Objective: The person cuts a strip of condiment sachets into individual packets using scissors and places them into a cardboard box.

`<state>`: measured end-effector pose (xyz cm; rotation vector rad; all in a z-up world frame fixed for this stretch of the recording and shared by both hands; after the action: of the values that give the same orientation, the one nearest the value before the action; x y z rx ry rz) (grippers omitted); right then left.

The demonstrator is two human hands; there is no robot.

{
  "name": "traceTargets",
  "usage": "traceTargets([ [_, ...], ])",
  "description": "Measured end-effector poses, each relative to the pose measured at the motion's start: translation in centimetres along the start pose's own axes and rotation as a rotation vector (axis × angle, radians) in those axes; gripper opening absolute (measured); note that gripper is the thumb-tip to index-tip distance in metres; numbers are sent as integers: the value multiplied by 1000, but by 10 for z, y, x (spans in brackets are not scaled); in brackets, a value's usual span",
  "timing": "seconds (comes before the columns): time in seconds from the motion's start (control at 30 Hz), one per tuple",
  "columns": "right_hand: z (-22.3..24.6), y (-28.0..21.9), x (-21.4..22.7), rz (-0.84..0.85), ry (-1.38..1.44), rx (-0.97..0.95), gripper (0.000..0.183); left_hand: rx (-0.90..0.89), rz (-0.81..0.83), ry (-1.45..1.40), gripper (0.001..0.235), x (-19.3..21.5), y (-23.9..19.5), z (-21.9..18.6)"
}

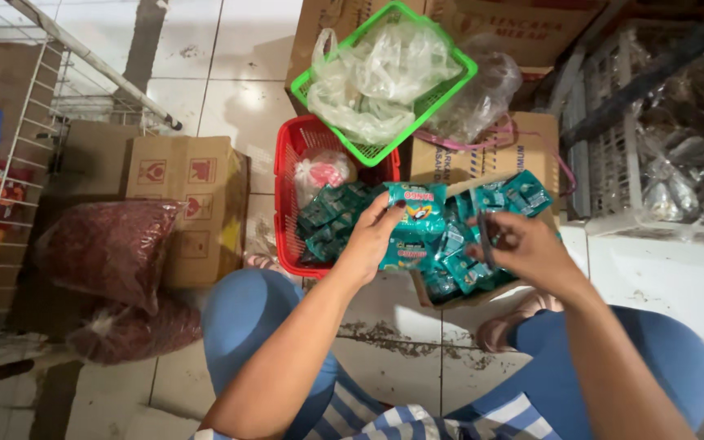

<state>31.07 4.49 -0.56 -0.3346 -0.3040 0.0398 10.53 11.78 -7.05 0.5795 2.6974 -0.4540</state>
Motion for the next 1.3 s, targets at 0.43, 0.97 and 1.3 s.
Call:
traceTargets([
  [0.43, -55, -30, -20, 531, -130, -183, 71, 75, 74, -189, 35, 4, -26, -23],
  [0.97, -72, -25, -30, 501, 96, -298, 56, 129, 107, -106, 39, 10, -26, -14],
  [1.3, -70, -14, -44, 550, 72, -134, 54, 192, 97, -13, 49, 13, -24, 4],
])
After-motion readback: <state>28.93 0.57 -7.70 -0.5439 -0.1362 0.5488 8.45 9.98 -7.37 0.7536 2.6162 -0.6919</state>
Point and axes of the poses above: each hand's wrist, its own y-axis towards the middle knuckle, its own x-axis out of the back of the hand, z = x × y, the point moved 9 cm from there along y, towards the middle knuckle, and after that the axes turned 5 degrees about y, right-handed, at the moved point
